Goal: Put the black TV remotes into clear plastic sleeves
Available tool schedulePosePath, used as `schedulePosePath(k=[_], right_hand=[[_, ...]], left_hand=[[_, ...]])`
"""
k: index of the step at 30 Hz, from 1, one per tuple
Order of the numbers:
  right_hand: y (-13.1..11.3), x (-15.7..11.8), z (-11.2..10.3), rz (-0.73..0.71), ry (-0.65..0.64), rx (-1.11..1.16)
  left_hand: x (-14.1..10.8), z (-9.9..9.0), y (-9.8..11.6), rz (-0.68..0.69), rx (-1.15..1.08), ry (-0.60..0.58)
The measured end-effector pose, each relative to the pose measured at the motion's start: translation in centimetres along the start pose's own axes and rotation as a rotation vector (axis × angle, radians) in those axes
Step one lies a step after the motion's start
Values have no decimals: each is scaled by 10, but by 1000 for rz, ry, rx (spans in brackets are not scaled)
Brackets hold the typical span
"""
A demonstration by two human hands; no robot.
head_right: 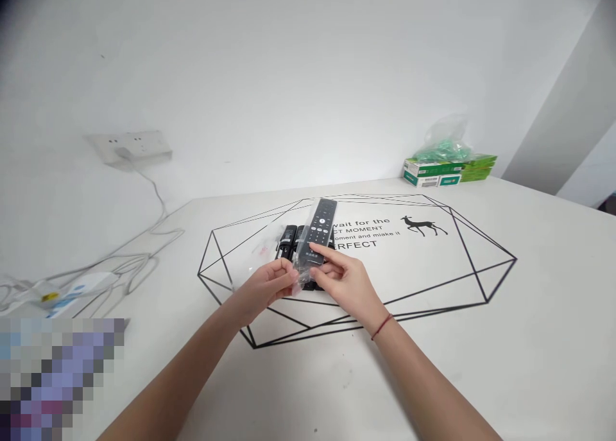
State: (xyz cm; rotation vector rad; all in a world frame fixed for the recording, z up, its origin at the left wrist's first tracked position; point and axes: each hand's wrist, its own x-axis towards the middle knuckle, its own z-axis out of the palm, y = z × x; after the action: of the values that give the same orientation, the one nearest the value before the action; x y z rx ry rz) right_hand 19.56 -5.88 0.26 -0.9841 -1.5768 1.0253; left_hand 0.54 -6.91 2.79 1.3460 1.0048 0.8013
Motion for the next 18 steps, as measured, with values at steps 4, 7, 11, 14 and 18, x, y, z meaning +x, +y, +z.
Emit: schedulePosePath(k=[4,7,11,14,18], right_hand=[[0,-3,1,-34,-63,-50],[-2,-4,2,-51,-104,-82],[-3,-4,2,-62,-129,-71],[-3,-4,3,-91,-132,-63],[-2,-5,5,-120,-126,-103]], left_hand=[[-2,-2,1,96,206,19],[-4,3,1,271,296,117],[-3,6,0,304,462,167],[-2,4,-4,337,598,213],[0,5,-10,429,734,280]])
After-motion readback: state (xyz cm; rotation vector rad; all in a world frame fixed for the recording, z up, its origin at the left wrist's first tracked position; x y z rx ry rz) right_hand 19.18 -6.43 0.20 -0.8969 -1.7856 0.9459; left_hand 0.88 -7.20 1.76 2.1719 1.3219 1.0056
